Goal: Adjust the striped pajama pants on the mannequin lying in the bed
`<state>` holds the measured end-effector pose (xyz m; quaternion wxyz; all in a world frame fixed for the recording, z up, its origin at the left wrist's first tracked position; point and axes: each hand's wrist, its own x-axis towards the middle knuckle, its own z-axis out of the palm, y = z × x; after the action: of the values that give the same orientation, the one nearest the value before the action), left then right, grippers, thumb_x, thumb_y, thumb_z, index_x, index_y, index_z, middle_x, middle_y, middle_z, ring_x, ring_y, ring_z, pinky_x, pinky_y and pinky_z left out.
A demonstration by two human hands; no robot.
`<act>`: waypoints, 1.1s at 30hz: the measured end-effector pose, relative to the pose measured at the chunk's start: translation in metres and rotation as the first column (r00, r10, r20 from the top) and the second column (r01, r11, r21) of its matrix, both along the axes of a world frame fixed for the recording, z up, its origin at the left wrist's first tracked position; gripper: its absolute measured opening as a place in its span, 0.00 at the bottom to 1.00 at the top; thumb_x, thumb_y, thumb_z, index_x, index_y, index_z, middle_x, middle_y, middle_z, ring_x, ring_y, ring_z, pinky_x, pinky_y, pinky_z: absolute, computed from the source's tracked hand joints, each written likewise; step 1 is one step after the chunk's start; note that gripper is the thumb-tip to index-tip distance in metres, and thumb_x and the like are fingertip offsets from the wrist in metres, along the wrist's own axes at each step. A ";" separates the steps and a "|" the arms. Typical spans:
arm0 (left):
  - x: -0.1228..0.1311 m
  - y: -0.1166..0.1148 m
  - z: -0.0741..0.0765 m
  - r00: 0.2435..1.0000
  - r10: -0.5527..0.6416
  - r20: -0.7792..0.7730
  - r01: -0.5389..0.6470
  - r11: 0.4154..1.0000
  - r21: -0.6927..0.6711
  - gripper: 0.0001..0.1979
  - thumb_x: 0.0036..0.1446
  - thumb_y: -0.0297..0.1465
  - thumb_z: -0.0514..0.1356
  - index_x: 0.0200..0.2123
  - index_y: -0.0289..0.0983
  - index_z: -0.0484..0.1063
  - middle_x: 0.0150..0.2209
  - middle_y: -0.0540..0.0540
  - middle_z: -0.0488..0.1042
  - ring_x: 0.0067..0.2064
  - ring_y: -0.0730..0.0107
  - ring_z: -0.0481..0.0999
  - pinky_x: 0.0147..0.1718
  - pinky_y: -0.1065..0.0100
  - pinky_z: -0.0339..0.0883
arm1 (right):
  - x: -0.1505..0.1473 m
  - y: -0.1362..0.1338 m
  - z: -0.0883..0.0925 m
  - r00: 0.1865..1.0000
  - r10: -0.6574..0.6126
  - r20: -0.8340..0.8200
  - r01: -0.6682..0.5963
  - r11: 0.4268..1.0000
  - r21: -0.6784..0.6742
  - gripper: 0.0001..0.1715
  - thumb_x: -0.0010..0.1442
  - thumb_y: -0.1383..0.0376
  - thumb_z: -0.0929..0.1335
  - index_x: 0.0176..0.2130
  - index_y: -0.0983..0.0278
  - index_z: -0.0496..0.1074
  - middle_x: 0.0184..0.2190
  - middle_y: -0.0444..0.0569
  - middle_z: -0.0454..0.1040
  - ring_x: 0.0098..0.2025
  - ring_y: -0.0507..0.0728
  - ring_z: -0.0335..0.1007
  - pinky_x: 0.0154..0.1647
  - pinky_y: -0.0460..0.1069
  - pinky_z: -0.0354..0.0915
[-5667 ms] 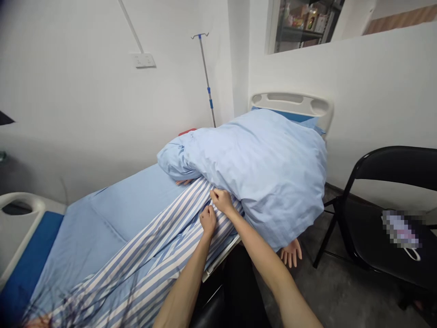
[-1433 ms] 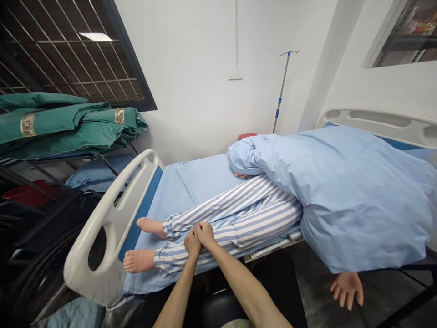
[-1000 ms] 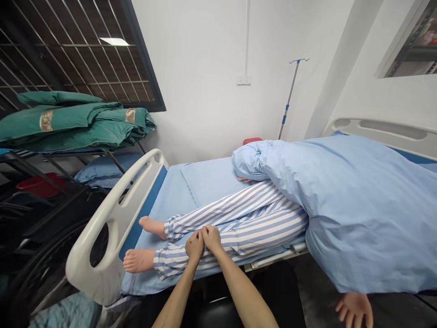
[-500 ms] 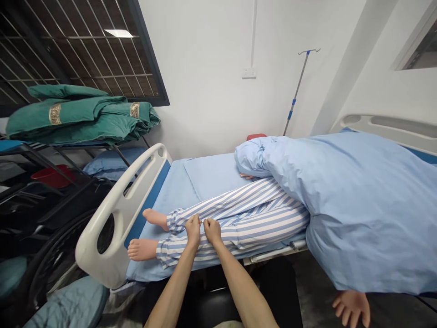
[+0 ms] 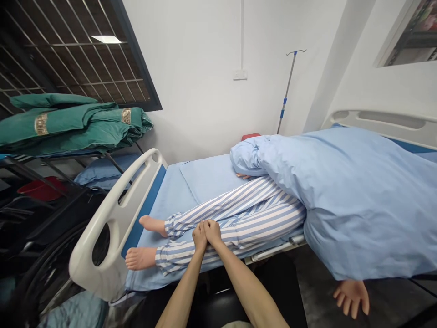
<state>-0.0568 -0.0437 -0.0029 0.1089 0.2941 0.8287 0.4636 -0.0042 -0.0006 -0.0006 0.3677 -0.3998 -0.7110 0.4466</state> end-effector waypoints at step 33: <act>0.012 0.018 0.033 0.982 -0.141 0.126 0.125 0.983 0.132 0.24 0.64 0.38 0.42 0.17 0.39 0.62 0.17 0.45 0.67 0.23 0.70 0.66 0.28 0.68 0.59 | 0.015 0.026 -0.011 0.989 0.036 -0.143 -0.039 0.999 -0.017 0.21 0.59 0.57 0.56 0.18 0.61 0.56 0.16 0.45 0.62 0.22 0.53 0.58 0.26 0.48 0.52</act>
<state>-0.0450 -0.0252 0.0301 0.1772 0.3230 0.7677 0.5244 0.0104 0.0251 -0.0114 0.4050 -0.3571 -0.6860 0.4877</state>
